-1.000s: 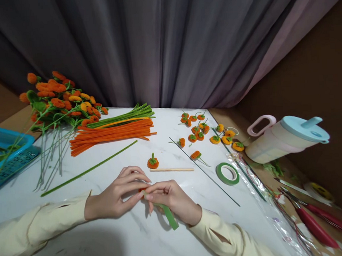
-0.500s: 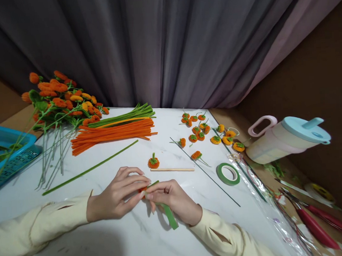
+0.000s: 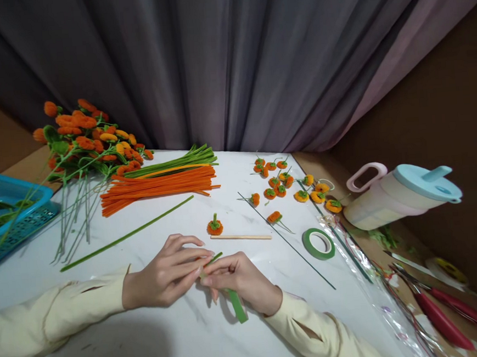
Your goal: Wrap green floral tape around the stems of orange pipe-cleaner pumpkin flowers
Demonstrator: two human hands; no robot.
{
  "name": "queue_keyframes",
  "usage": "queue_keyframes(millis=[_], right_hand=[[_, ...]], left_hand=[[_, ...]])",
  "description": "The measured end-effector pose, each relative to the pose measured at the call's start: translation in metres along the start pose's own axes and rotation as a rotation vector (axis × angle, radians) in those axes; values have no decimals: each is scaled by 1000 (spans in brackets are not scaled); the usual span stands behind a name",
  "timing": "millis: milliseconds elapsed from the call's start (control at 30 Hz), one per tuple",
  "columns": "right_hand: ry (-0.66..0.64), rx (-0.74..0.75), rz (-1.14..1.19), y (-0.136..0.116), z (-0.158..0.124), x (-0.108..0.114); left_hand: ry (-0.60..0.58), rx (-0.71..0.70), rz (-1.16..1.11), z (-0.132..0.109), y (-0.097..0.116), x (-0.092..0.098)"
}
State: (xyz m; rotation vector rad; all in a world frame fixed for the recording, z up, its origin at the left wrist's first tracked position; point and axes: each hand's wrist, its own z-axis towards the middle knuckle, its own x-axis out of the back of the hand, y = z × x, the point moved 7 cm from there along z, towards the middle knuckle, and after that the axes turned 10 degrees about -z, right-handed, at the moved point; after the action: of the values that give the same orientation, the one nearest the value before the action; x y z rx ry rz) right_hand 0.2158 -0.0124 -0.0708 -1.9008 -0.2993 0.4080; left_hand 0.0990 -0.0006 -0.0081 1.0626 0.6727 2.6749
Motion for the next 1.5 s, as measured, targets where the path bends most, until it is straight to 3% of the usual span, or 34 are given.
queue_keyframes(millis=[167,433,733,1500], right_hand=[[6,-7,64,-1,1,1],[68,-39,111,-4,-1,2],[114,25,49,-4,-2,4],[70,37,-20,-5,-3,0]], left_hand=[[19,68,15,-1,-6,4],[98,435,-179,-7,-25,3],[39,692,-408,-9,-36,-4],[34,659,-501,-6,-34,-10]])
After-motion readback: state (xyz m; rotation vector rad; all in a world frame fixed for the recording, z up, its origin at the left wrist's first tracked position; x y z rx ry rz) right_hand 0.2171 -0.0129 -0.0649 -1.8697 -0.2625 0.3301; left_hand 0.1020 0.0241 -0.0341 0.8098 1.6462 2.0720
